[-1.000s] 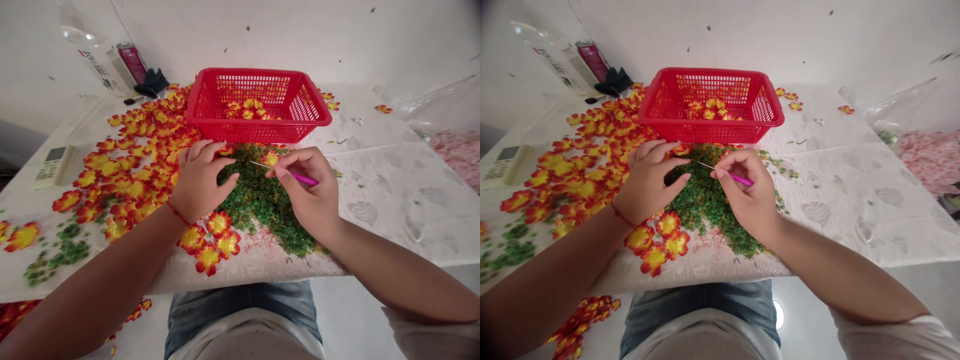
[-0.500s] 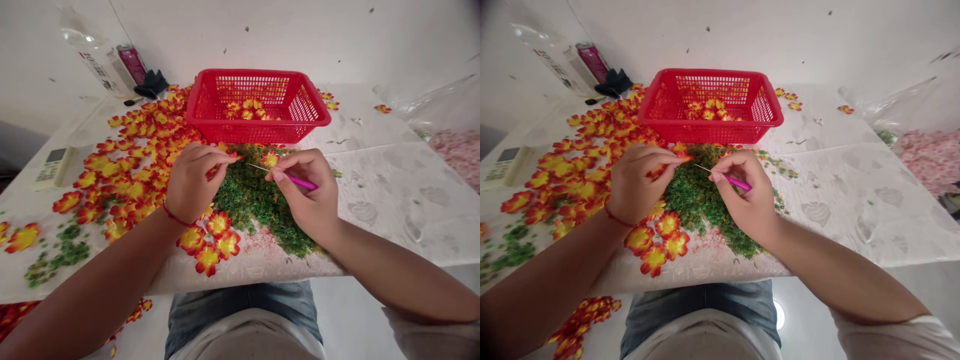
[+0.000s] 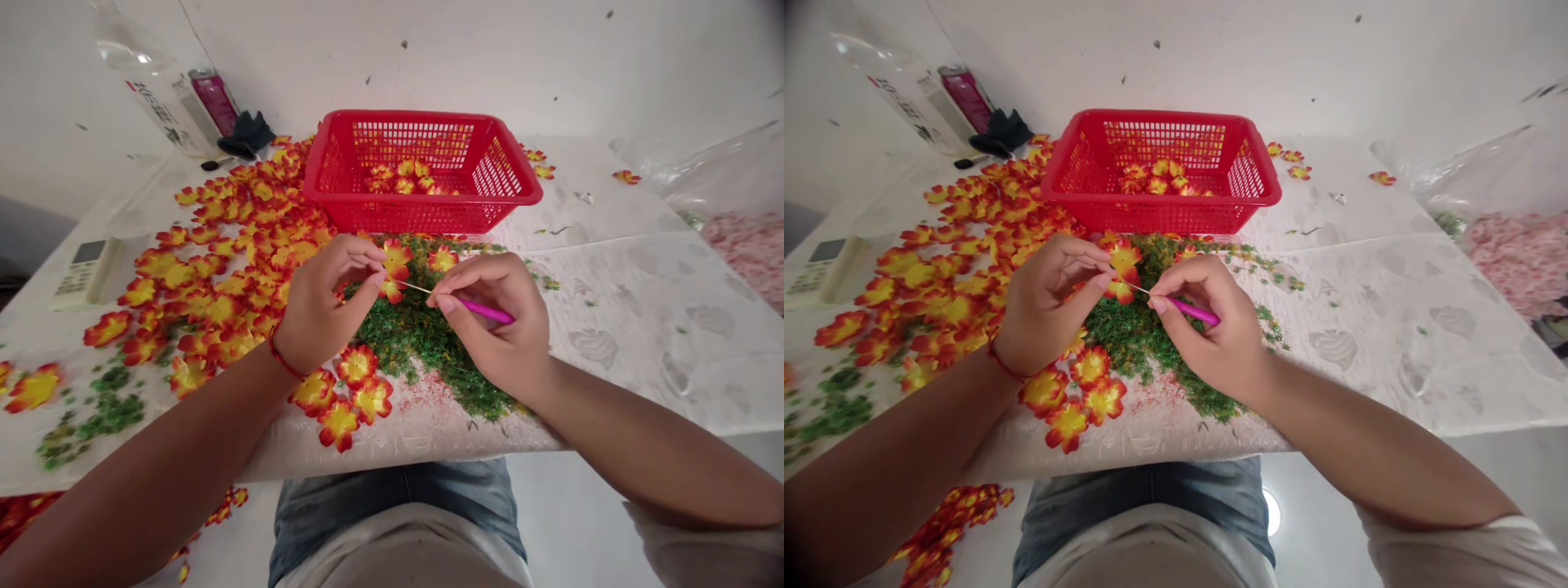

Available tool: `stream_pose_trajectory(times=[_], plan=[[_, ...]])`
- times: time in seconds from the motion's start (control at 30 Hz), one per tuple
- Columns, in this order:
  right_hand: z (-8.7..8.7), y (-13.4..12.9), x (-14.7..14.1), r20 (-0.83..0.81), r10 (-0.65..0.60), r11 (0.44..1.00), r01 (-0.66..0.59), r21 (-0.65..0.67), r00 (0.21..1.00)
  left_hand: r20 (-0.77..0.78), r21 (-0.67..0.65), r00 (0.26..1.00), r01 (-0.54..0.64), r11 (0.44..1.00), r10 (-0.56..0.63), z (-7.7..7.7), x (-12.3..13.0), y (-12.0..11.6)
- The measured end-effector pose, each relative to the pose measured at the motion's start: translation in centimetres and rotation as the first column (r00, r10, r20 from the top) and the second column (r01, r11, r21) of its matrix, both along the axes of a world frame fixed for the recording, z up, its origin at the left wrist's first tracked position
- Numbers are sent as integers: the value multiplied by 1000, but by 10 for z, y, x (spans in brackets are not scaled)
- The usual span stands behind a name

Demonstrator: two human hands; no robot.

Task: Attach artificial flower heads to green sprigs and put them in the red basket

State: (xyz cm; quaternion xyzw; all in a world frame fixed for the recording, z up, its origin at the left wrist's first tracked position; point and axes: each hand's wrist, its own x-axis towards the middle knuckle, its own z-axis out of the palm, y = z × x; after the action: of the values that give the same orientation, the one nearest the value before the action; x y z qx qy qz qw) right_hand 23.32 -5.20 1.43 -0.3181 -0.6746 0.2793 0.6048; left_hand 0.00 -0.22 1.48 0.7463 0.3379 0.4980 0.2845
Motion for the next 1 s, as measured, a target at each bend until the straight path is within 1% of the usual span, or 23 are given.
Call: stream_pose_trajectory(times=[0.17, 0.3, 0.57, 0.7, 0.9, 1.0], plan=[[-2, 0, 2, 48, 19, 1000, -20, 14, 999, 49, -19, 999, 1, 1000, 0, -2, 2, 0], [-2, 1, 3, 65, 15, 1000, -14, -4, 998, 80, -64, 997, 2, 998, 3, -3, 3, 0], [-2, 1, 2, 97, -15, 999, 19, -41, 995, 26, -85, 999, -37, 996, 40, 1, 5, -2], [-5, 0, 3, 119, -8, 999, 14, -50, 993, -3, -29, 999, -40, 999, 39, 0, 5, -3], [-5, 0, 3, 144, -11, 998, 19, -53, 989, -148, 137, 985, -73, 988, 93, 1, 4, -8], [-5, 1, 2, 138, -20, 999, 25, -39, 990, -178, 164, 981, -50, 985, 79, 2, 5, -11]])
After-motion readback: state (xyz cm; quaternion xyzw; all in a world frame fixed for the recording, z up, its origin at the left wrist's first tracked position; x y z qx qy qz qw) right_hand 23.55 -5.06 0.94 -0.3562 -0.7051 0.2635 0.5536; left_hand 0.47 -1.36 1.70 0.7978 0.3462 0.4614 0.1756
